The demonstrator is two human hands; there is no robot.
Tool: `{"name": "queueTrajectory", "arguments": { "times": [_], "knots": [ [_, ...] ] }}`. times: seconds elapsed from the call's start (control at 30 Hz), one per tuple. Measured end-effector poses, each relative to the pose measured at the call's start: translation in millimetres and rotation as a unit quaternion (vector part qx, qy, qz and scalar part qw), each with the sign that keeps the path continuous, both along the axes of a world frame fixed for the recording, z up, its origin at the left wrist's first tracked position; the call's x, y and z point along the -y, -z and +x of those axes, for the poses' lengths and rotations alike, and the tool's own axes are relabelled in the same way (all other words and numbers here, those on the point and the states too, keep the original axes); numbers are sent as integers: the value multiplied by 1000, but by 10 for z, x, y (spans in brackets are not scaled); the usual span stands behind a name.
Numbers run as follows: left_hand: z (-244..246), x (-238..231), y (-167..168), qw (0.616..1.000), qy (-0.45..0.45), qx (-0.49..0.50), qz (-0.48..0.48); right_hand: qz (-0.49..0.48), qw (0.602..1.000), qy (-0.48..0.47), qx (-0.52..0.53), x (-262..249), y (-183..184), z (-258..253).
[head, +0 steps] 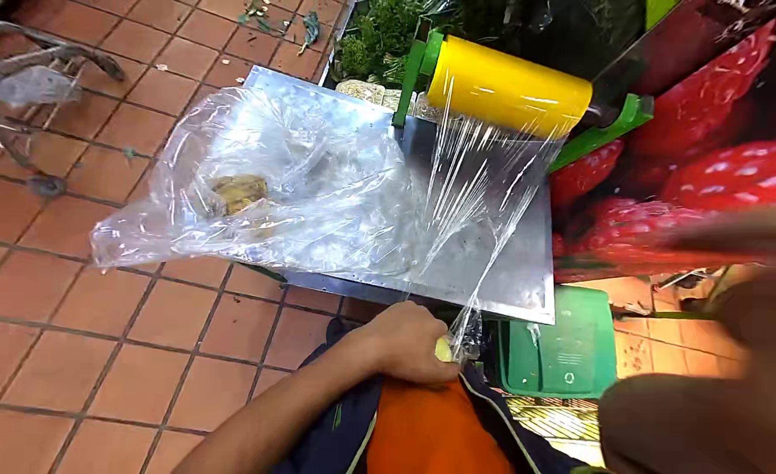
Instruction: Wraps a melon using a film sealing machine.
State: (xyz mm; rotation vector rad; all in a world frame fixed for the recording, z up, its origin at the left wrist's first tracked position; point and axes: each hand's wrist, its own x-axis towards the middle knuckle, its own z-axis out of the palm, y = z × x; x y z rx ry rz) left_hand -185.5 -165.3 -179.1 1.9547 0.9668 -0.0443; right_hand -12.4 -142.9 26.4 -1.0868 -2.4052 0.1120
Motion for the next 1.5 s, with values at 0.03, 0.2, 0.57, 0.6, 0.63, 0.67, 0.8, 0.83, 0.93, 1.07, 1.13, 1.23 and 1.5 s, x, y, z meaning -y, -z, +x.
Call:
{"name": "queueTrajectory", "arguments": {
  "times": [0.03,0.2,0.57,0.6,0.63,0.67,0.8,0.83,0.93,1.07,1.13,1.23,1.5],
  "knots": [
    [-28,73,-10,1000,-8,15,14,14,997,-27,73,-120,509,-149],
    [-355,302,-16,999,-43,4,-4,-299,877,-13,376,-661,1722,-241],
    [-792,535,96,998,-57,21,31,-107,983,71,132,39,1971,593],
    [-871,549,137,998,-57,23,19,-150,967,111,172,138,2076,913],
    [-928,531,169,998,-59,29,-1,-153,958,143,195,171,1939,1144],
    [-982,508,192,997,-66,41,-19,-133,959,155,196,168,1671,1240],
    [-1191,516,362,989,-66,117,-61,-88,937,160,297,348,1256,1258],
    [-1283,521,451,983,-75,142,-85,-123,913,184,342,325,1367,1458],
    [-1764,638,825,916,-206,240,-248,-252,801,378,391,350,1494,2579],
    [-1929,752,950,865,-307,283,-280,-247,861,423,138,486,1403,2519],
    [-1768,633,935,888,-245,277,-272,-337,873,353,1,745,1643,1769],
    [-1486,299,896,941,-115,215,-235,-468,859,164,-129,1000,2215,454],
    [-1171,-30,895,953,-34,141,-268,-523,602,89,-597,1363,2936,-101]
  ]
}}
